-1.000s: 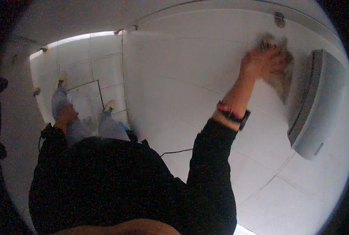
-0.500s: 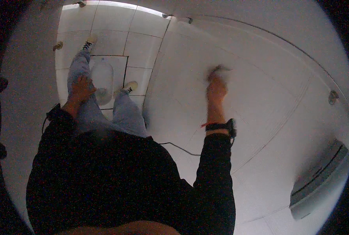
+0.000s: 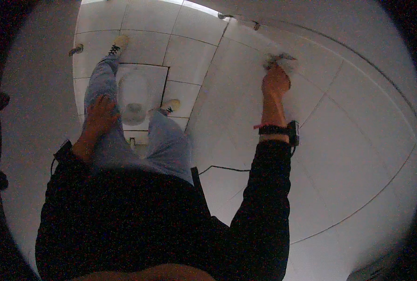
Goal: The person wipes the tiled walls and fixtures in a small bathroom using a cloth, then moves to the sink area and rinses the cloth under running water.
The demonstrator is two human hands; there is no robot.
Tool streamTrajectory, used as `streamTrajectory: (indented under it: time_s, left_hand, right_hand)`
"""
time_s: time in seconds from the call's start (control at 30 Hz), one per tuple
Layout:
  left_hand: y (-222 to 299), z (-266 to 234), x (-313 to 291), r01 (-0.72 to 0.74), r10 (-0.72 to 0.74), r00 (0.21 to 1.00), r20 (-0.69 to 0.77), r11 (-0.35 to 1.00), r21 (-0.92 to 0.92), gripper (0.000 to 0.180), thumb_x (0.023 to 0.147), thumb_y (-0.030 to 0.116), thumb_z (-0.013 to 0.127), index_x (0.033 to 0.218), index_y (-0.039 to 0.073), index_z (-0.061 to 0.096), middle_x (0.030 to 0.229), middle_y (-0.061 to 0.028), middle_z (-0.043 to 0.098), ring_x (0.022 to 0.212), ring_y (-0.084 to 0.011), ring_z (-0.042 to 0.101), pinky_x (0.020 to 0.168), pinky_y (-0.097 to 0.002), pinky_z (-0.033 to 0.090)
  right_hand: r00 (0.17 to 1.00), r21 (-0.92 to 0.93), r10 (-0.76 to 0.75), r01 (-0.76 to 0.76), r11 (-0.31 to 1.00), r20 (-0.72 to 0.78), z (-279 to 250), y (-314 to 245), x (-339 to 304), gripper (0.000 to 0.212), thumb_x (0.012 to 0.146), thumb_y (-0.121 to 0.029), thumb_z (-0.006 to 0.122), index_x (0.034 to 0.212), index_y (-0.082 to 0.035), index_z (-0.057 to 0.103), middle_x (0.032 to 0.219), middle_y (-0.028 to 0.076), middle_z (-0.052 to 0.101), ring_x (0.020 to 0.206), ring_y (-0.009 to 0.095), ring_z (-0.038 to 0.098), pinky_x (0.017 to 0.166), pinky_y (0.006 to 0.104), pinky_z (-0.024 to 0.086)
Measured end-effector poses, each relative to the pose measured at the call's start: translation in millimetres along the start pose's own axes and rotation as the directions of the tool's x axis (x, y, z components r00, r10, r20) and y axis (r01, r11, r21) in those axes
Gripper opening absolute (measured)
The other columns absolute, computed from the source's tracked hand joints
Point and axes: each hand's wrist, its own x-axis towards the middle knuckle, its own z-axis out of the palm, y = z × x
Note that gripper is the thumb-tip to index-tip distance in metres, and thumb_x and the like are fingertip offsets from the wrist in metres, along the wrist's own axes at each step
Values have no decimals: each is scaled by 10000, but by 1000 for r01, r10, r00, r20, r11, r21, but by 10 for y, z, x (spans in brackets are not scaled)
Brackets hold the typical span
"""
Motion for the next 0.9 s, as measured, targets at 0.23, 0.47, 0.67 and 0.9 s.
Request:
streamTrajectory:
  time_s: [0.23,0.47,0.67,0.9]
  left_hand:
    - [87,20,-17,21,-20,999,-41,999,37,454,836,387,640,1208,134,587,1416,-103,435,1372,-298,319,1056,-587,282]
    - [200,-55,15,6,-4,999,-45,999,44,470,830,405,627,1208,129,585,1417,-97,435,1361,-303,332,1043,-607,287]
    - [294,-112,9,55,-55,999,0,996,72,490,823,403,639,1229,135,580,1416,-97,434,1360,-297,332,1036,-598,292]
    - [261,-140,-9,24,-21,998,-65,999,49,466,809,370,654,1215,149,590,1401,-97,440,1349,-304,347,1040,-554,292]
  right_hand:
    - [984,-285,20,-71,956,-180,-2,-105,774,492,927,-172,445,1414,-106,418,1468,112,390,1338,282,389,1069,387,370]
    - [923,132,88,-148,980,374,623,-782,153,539,933,-221,471,1449,-125,351,1464,108,400,1320,265,425,1056,389,399]
    - [962,266,239,-199,943,-129,329,-421,708,542,925,-184,487,1446,-107,360,1453,123,417,1302,282,450,1047,421,405]
    - [940,451,-171,21,892,294,1908,-1224,-716,289,923,-193,467,1172,-96,576,1302,147,555,1129,350,553,936,449,456]
